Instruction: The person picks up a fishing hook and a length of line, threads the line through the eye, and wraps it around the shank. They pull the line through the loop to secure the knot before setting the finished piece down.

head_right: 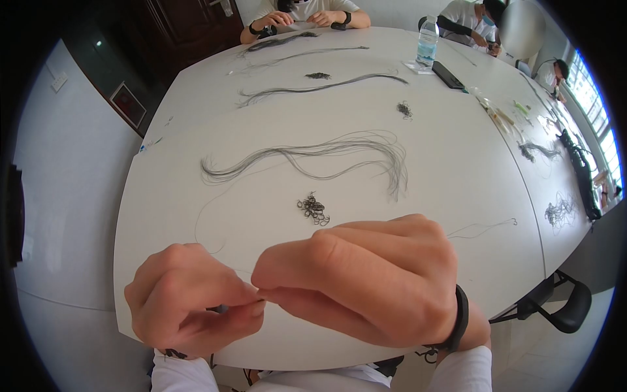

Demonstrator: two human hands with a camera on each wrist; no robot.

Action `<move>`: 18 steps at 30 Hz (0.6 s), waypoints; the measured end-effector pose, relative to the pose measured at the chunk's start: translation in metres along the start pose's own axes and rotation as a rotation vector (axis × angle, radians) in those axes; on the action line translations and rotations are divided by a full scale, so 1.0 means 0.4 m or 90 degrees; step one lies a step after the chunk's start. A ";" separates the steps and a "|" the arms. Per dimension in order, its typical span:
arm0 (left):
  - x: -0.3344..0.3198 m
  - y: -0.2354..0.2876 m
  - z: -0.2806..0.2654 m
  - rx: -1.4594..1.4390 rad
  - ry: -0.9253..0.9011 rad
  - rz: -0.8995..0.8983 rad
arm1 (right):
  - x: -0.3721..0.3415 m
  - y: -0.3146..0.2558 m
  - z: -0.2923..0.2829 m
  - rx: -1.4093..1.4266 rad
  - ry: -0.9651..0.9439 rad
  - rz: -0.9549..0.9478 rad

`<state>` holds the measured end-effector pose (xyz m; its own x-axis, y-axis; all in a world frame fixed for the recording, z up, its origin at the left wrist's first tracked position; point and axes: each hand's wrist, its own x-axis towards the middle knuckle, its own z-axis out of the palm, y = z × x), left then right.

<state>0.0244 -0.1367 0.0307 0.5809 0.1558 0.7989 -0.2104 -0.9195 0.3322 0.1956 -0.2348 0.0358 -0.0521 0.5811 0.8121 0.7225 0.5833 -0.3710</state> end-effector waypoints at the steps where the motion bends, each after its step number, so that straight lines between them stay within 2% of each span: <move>1: 0.001 0.001 -0.001 -0.009 -0.005 -0.010 | 0.000 -0.001 -0.001 0.005 -0.004 0.006; 10: -0.002 0.009 -0.003 -0.007 0.016 -0.067 | 0.001 -0.015 -0.018 -0.025 -0.034 0.014; 18: -0.005 0.017 -0.008 0.104 0.043 -0.035 | -0.012 -0.029 -0.007 -0.096 -0.065 0.009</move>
<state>0.0191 -0.1422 0.0328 0.5324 0.2270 0.8155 -0.0459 -0.9542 0.2956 0.1893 -0.2459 0.0373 -0.1056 0.6474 0.7548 0.8180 0.4882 -0.3042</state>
